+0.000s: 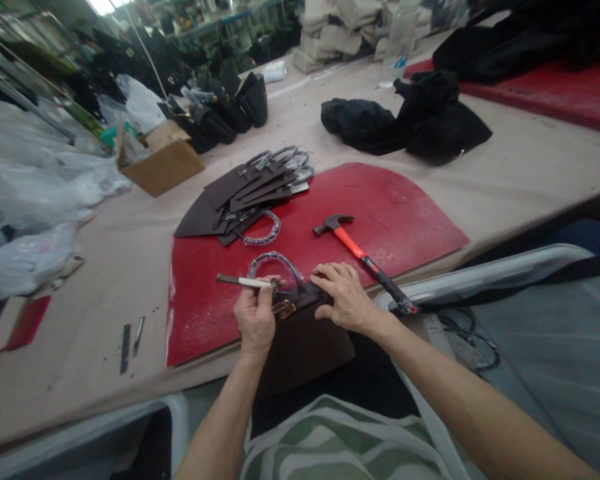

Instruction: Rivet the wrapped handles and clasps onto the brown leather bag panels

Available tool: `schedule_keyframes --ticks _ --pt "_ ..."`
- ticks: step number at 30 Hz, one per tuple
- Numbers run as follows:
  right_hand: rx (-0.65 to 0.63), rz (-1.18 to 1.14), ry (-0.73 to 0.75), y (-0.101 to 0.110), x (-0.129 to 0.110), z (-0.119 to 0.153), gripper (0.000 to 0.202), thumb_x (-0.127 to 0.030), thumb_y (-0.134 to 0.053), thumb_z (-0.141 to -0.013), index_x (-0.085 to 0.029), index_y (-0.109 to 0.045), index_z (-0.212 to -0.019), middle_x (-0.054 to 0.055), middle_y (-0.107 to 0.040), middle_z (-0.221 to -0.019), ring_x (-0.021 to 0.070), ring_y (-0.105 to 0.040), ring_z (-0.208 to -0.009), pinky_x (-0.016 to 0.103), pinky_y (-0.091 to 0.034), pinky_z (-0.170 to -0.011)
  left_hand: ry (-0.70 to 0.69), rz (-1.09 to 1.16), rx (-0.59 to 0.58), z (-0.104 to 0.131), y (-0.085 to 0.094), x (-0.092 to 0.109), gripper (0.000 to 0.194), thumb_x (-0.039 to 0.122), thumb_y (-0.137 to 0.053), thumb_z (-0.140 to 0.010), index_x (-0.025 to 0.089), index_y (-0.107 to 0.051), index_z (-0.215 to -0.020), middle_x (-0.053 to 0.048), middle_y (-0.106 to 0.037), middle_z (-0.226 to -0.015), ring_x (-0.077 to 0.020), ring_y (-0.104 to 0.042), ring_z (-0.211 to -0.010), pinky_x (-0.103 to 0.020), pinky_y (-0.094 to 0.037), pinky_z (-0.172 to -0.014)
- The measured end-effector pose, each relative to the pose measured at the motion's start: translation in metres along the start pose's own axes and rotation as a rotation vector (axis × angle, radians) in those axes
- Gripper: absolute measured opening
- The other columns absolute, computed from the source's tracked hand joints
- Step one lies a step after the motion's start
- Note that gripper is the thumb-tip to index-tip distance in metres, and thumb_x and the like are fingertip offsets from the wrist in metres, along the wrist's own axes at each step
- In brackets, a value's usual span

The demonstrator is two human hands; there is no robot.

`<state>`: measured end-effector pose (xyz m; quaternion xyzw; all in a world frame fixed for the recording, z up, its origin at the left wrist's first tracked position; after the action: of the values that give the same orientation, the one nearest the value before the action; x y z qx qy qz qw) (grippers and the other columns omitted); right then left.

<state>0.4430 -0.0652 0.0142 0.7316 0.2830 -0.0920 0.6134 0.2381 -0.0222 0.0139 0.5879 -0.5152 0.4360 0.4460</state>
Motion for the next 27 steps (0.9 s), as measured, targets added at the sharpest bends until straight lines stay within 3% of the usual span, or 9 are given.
schedule_keyframes --ticks 4,9,12,14,16,19,23,27 --pt "0.021 -0.003 -0.008 -0.001 0.0 0.0 0.058 -0.033 -0.083 -0.073 -0.025 -0.064 -0.127 0.009 -0.059 -0.134 0.0312 -0.048 -0.121 0.05 -0.034 -0.104 0.025 -0.393 0.104 -0.018 0.071 0.004 0.031 0.043 -0.059 -0.088 0.016 -0.069 -0.099 -0.008 -0.075 -0.094 -0.0211 -0.072 -0.086 -0.033 -0.058 -0.082" --pt "0.025 0.015 -0.006 -0.002 0.0 -0.001 0.056 -0.036 -0.082 -0.075 -0.021 -0.065 -0.126 0.011 -0.06 -0.133 0.0319 -0.048 -0.121 0.049 -0.035 -0.104 0.137 -1.03 0.134 -0.035 0.159 0.0 0.027 0.043 -0.055 -0.082 0.019 -0.065 -0.075 -0.007 -0.07 -0.074 -0.0243 -0.067 -0.074 -0.033 -0.05 -0.069" --pt "0.017 0.034 -0.003 -0.003 0.001 -0.002 0.055 -0.037 -0.081 -0.076 -0.02 -0.065 -0.126 0.012 -0.059 -0.135 0.0325 -0.048 -0.122 0.049 -0.034 -0.104 0.246 -1.329 0.102 -0.043 0.19 -0.002 0.032 0.046 -0.05 -0.084 0.02 -0.064 -0.072 -0.011 -0.069 -0.074 -0.0286 -0.065 -0.073 -0.036 -0.046 -0.066" --pt "0.017 0.038 -0.007 -0.004 0.002 -0.003 0.053 -0.038 -0.08 -0.078 -0.021 -0.065 -0.126 0.011 -0.059 -0.135 0.0324 -0.048 -0.122 0.05 -0.034 -0.105 0.31 -1.457 0.032 -0.048 0.2 -0.003 0.035 0.047 -0.049 -0.086 0.019 -0.066 -0.076 -0.013 -0.069 -0.075 -0.0305 -0.064 -0.074 -0.037 -0.045 -0.066" --pt "0.02 0.038 -0.007 -0.006 0.002 -0.004 0.051 -0.038 -0.078 -0.079 -0.022 -0.065 -0.125 0.011 -0.059 -0.135 0.0321 -0.048 -0.122 0.05 -0.034 -0.104 0.288 -1.54 -0.041 -0.049 0.2 -0.002 0.037 0.046 -0.047 -0.089 0.017 -0.069 -0.083 -0.015 -0.069 -0.08 -0.0314 -0.064 -0.076 -0.038 -0.046 -0.068" --pt "0.027 0.039 -0.008 -0.007 0.003 -0.005 0.048 -0.038 -0.076 -0.08 -0.023 -0.065 -0.125 0.01 -0.059 -0.134 0.0314 -0.049 -0.121 0.05 -0.035 -0.102 0.051 -1.562 -0.071 -0.042 0.18 0.004 0.036 0.042 -0.047 -0.092 0.015 -0.07 -0.09 -0.017 -0.069 -0.094 -0.0318 -0.064 -0.086 -0.041 -0.047 -0.076" --pt "0.032 0.044 0.0 -0.006 0.003 -0.005 0.045 -0.038 -0.073 -0.083 -0.024 -0.066 -0.124 0.01 -0.06 -0.134 0.0311 -0.049 -0.121 0.049 -0.035 -0.101 -0.273 -1.245 -0.172 -0.014 0.124 0.008 0.022 0.034 -0.052 -0.095 0.018 -0.067 -0.095 -0.011 -0.068 -0.102 -0.026 -0.063 -0.092 -0.036 -0.048 -0.083" --pt "0.015 0.061 0.021 -0.006 0.001 -0.003 0.045 -0.039 -0.068 -0.085 -0.023 -0.063 -0.128 0.011 -0.058 -0.135 0.0317 -0.047 -0.122 0.05 -0.034 -0.103 -0.353 -1.013 -0.328 0.013 0.074 0.002 0.008 0.028 -0.062 -0.092 0.021 -0.065 -0.094 -0.007 -0.066 -0.096 -0.024 -0.06 -0.092 -0.035 -0.048 -0.081"
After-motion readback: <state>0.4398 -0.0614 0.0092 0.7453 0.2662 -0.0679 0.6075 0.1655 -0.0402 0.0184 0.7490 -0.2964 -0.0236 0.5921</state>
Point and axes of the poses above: each hand's wrist, its own z-axis away from the middle knuckle, its own y-axis out of the back of the hand, x = y × z, the point moved 3 cm from there along -z, towards the middle knuckle
